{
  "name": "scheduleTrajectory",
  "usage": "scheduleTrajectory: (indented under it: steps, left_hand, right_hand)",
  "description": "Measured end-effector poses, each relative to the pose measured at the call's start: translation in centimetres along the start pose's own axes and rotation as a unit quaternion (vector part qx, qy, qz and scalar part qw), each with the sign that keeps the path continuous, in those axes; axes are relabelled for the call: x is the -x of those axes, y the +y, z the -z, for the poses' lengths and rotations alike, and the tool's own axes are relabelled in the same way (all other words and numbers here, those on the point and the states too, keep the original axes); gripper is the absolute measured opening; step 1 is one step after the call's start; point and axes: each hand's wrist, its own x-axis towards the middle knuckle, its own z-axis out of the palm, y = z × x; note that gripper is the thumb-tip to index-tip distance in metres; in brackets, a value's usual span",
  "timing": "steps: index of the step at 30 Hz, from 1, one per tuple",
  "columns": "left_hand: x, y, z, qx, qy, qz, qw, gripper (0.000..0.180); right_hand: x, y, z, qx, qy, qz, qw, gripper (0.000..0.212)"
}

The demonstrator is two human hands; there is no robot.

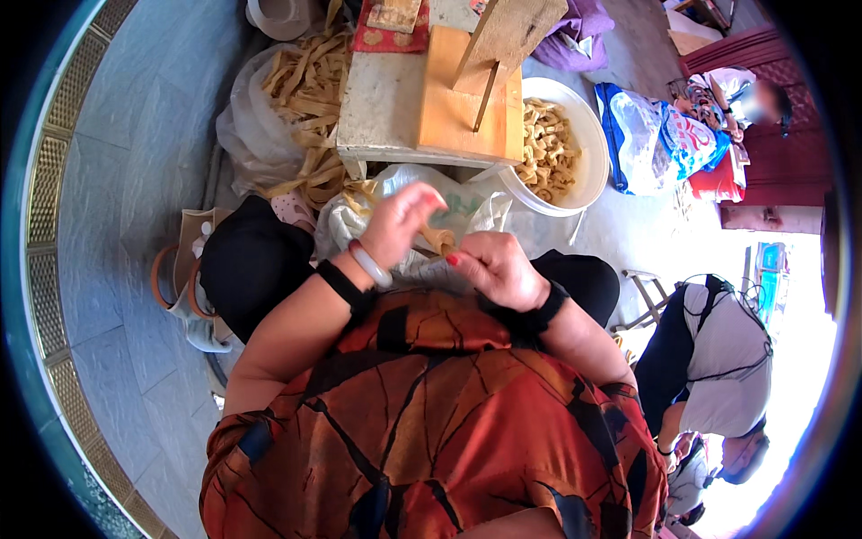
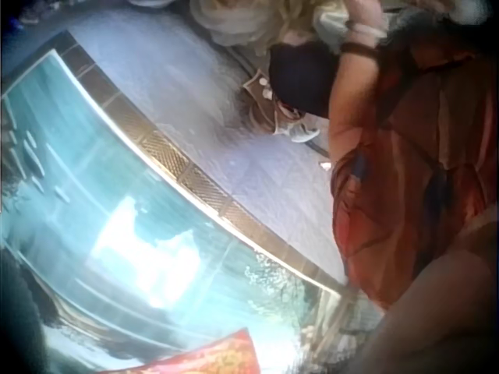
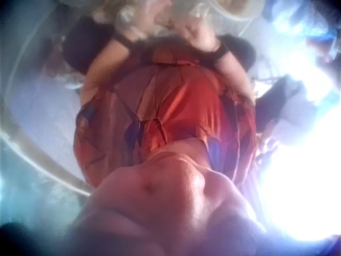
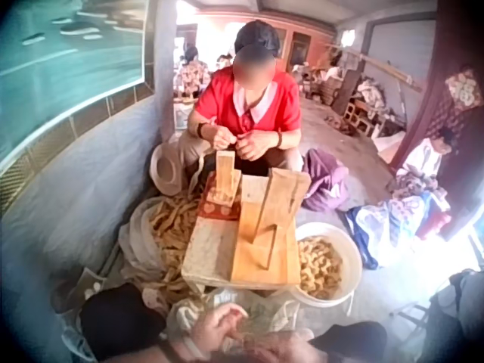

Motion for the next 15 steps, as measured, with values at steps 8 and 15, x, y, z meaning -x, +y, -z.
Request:
scheduleTrajectory:
  steps: [8, 15]
  left_hand:
    - [-0.1, 3.1, 1.3, -0.137, -0.016, -0.045, 0.989, 0.013]
    - [-0.4, 3.9, 2.0, -0.239, 0.011, -0.015, 0.971, 0.011]
  right_hand:
    - [1.3, 0.5, 1.1, -0.162, 0.093, -0.062, 0.981, 0.016]
    - [0.6, -1.9, 0.4, 0.077, 0.04, 0.061, 0.994, 0.018]
